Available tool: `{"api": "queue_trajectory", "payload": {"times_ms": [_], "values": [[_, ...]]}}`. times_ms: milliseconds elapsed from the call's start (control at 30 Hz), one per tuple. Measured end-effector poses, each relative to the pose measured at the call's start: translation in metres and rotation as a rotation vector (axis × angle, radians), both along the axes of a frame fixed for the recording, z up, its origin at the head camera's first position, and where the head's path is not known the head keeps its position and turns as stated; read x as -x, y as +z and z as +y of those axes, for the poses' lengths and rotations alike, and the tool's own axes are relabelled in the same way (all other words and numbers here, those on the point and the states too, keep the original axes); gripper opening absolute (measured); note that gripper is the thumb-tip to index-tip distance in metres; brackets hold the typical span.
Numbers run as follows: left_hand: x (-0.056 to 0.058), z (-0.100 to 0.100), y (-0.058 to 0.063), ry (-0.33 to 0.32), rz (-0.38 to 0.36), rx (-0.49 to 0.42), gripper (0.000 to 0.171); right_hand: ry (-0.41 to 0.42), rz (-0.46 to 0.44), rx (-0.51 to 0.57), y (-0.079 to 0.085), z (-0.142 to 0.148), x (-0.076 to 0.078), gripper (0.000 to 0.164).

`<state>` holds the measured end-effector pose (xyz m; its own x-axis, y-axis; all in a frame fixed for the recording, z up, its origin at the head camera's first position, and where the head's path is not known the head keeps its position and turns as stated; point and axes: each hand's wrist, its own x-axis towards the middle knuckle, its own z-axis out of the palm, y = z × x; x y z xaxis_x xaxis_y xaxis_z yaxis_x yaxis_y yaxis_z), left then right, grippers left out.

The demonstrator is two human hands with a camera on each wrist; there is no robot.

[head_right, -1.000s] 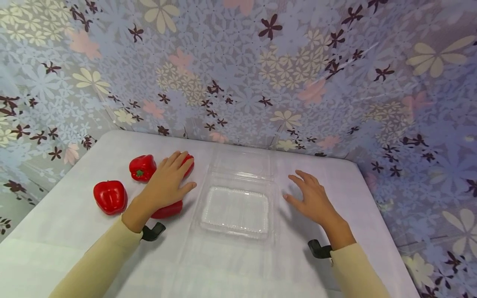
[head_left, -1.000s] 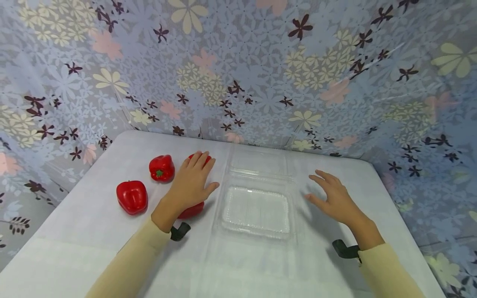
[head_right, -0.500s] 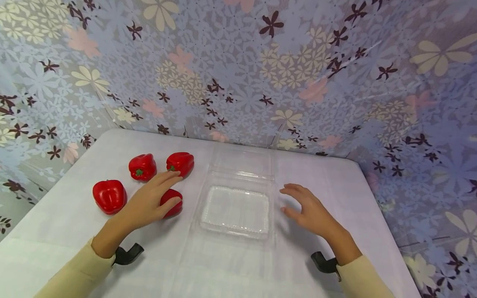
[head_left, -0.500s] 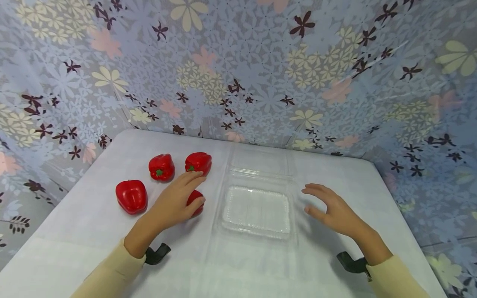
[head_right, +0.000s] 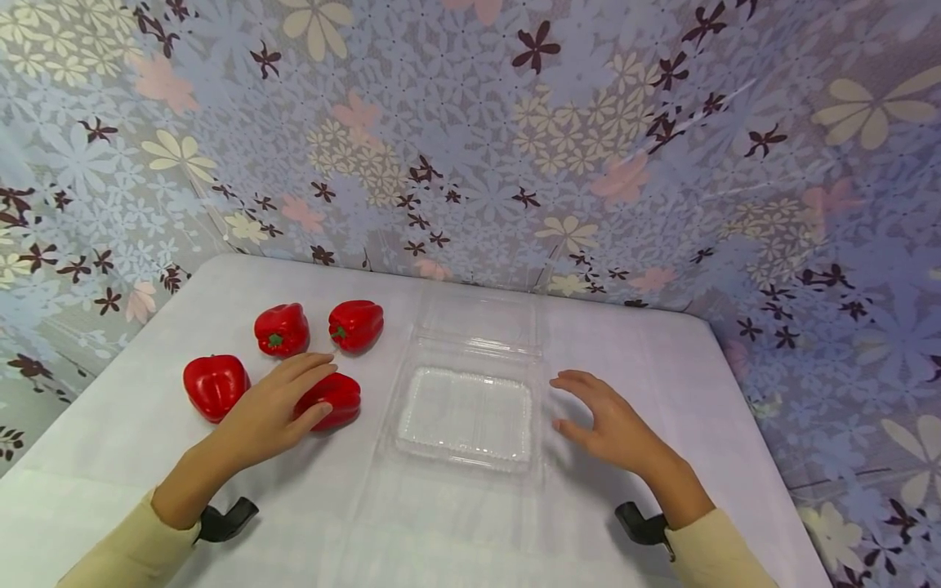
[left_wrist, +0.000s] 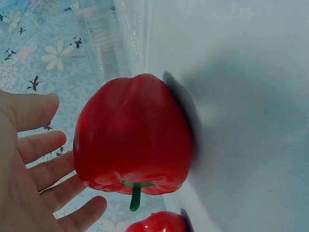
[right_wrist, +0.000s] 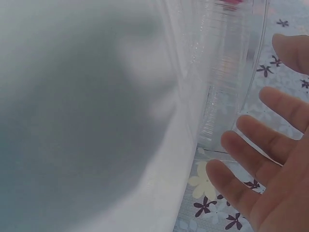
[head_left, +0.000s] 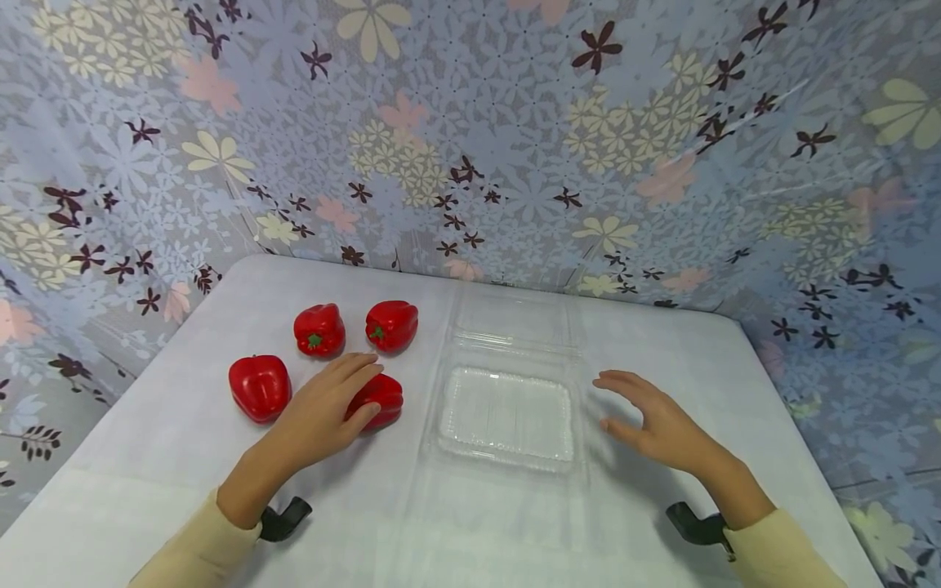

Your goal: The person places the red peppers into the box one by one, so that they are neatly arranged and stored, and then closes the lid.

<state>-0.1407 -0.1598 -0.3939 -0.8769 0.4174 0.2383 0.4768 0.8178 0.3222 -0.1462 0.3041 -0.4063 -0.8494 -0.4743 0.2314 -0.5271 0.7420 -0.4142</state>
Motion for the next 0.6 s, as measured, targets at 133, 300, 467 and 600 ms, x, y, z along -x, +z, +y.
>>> {"api": "queue_trajectory", "payload": {"times_ms": [133, 300, 467, 600], "values": [[-0.0011, -0.0021, -0.0023, 0.003, -0.003, 0.021, 0.073, 0.005, -0.007, -0.001, -0.0002, -0.0006, -0.0009, 0.053], [-0.0013, -0.0039, -0.0054, 0.014, -0.005, 0.049, 0.073, 0.001, -0.045, 0.005, -0.0015, -0.0012, -0.0008, 0.055], [-0.0020, -0.0049, -0.0078, 0.013, 0.002, 0.044, 0.072, -0.015, -0.119, -0.016, -0.0002, -0.0032, -0.0018, 0.061], [-0.0028, -0.0049, -0.0097, 0.013, 0.002, 0.038, 0.073, -0.002, -0.155, -0.031, -0.0007, -0.0047, -0.0032, 0.068]]}}
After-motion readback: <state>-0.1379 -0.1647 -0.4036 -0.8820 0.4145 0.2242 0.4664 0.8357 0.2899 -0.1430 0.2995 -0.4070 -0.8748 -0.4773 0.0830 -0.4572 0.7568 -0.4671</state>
